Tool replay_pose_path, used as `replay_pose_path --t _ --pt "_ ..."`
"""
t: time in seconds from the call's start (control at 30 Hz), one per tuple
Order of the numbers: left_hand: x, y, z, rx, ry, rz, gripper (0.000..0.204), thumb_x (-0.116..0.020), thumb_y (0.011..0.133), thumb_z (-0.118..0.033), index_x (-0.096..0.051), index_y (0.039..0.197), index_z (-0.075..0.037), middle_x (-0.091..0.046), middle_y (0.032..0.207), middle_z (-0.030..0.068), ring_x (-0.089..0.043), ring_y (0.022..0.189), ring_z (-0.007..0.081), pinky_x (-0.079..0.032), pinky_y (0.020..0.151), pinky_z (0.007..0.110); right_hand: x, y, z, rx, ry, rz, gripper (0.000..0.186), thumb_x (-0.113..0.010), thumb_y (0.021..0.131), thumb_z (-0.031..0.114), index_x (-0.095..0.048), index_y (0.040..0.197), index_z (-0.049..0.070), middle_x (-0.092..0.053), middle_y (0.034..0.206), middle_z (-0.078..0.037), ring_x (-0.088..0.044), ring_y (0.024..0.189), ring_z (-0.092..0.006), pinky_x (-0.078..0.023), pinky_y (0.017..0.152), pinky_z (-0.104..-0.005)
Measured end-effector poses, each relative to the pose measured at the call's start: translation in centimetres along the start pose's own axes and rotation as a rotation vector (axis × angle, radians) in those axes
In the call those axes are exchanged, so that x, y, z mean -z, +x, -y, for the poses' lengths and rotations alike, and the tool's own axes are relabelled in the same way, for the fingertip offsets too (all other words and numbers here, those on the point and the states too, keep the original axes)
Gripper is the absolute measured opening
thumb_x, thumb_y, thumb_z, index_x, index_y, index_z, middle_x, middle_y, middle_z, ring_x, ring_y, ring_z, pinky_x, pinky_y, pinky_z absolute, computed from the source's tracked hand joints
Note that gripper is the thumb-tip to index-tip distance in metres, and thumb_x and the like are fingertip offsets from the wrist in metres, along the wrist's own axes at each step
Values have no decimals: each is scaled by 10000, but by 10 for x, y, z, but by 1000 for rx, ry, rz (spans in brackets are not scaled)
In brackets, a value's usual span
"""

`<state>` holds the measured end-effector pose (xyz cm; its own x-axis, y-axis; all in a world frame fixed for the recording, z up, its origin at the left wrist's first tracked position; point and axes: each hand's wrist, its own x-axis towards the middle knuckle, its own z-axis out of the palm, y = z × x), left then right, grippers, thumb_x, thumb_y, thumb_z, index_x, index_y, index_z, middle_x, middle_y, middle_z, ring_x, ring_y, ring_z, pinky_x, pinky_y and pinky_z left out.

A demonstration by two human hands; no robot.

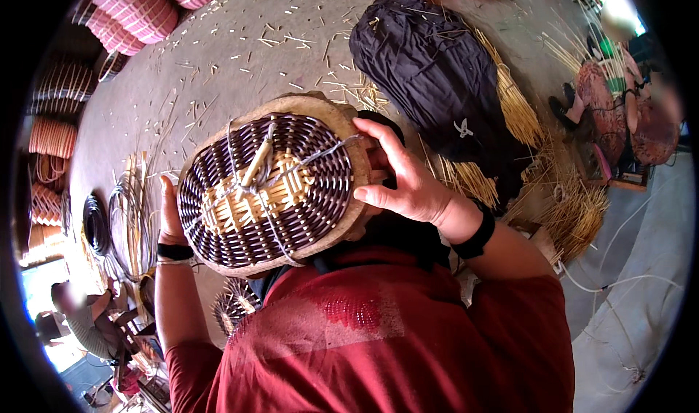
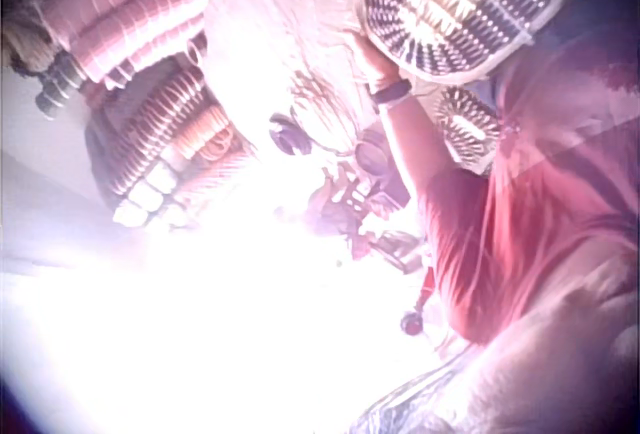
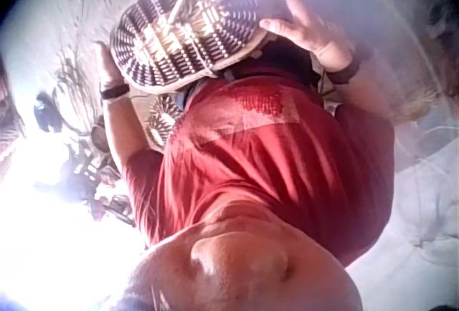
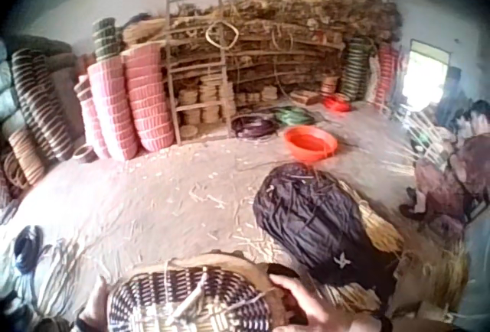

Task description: The person weaves a basket by hand, threading thin strips through a wooden frame and securing them.

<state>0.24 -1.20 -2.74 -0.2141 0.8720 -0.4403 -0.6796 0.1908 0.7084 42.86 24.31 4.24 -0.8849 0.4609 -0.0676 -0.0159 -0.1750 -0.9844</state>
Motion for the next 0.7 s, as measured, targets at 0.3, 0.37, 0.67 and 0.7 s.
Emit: replay_pose_path --t 0.3,0.37,0.67,0.7 --pt "-7 -34 -18 29 -226 -102 884 -393 1114 -698 -508 1577 45 -633 1522 237 -661 1342 400 -528 1173 550 -79 9 -8 167 -324 -119 977 -869 934 218 -279 1693 44 -531 1458 -126 -656 1121 -178 -561 962 -334" --pt "5 -45 -3 13 -210 -3 883 -379 1117 -694 -498 1586 45 -622 1533 240 -649 1360 403 -514 1186 558 -76 0 -1 159 -338 -101 987 -886 916 221 -296 1687 45 -518 1475 -137 -664 1134 -198 -576 959 -348" --pt "-4 54 19 18 -297 -163 778 -434 1122 -614 -549 1551 26 -634 1520 250 -646 1360 420 -480 1207 595 51 38 26 277 -959 -26 783 -855 893 583 -618 1395 30 -701 1278 -177 -725 1153 -373 -595 970 -427" --pt "-10 71 23 -10 -230 -132 746 -430 1135 -580 -551 1546 30 -651 1496 247 -665 1331 408 -502 1188 576 70 46 37 354 -974 -6 672 -800 949 579 -683 1288 12 -699 1262 -178 -722 1126 -380 -587 966 -436"
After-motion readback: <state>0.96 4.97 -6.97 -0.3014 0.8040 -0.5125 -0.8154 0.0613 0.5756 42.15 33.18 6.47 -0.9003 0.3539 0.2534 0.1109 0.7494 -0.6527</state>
